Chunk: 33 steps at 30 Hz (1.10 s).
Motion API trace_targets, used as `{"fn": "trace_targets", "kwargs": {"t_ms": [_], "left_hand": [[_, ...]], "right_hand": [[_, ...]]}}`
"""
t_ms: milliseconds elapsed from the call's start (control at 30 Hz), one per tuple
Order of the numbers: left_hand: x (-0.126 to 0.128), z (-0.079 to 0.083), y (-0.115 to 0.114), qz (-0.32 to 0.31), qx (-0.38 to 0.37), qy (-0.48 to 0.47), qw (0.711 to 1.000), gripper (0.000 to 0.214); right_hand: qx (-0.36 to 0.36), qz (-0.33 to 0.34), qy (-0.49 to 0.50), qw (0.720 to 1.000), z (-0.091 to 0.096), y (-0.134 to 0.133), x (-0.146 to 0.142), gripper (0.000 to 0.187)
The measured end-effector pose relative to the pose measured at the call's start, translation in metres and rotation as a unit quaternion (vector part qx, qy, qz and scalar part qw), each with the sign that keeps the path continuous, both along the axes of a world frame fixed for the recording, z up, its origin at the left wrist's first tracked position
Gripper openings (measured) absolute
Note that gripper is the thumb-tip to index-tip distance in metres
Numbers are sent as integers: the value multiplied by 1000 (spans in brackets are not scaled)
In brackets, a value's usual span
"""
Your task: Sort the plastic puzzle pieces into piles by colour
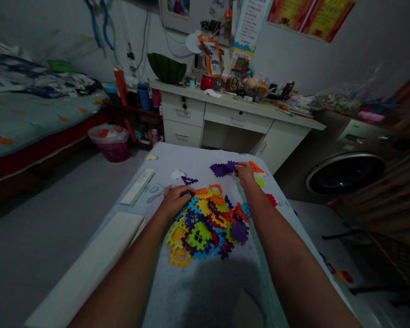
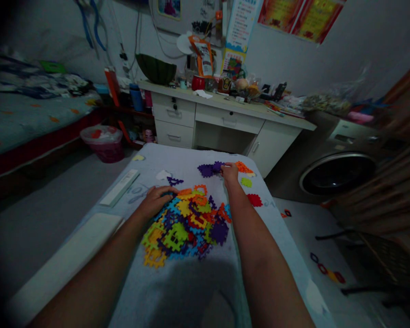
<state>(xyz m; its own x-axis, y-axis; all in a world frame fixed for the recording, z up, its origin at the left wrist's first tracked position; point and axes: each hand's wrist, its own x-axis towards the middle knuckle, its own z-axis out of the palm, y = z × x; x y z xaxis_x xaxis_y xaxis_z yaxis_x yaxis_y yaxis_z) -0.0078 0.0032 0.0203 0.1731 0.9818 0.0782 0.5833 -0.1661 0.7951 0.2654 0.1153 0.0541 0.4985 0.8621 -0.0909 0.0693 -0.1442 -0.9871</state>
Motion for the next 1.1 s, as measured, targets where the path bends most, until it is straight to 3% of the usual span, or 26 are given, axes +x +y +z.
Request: {"fn": "trace_targets", "kwargs": {"t_ms": [200, 433, 667, 767, 833, 933, 1033, 1100], "left_hand": [[1, 4, -2, -3, -2, 2, 1000, 31], [0, 3, -1, -6, 4, 6, 1000, 30], [0, 4, -2, -3, 5, -1, 1000, 29], [0, 6, -2, -6, 2, -4, 1000, 30], [1, 5, -2, -6, 1, -4, 1000, 31], [1, 4, -1, -3, 5, 0, 1000, 31], [0, 2, 0, -5, 8, 3, 1000, 30], [0, 0, 1, -6, 10, 4, 1000, 31]], "right_hand": [[-13, -13, -45, 999, -19, 13, -2, 29], [-12, -8, -180, 984, -33, 22, 3, 24], [20, 17, -302, 953, -26, 10, 4, 28], [49, 109, -345, 931, -17, -1, -3, 25], [52, 225, -361, 903, -11, -10, -9, 21], [31, 376, -415, 828, -5, -22, -19, 16], [0, 418, -484, 769, -4, -30, -26, 18], [-16, 417, -509, 753, -4, -34, -27, 22]]}}
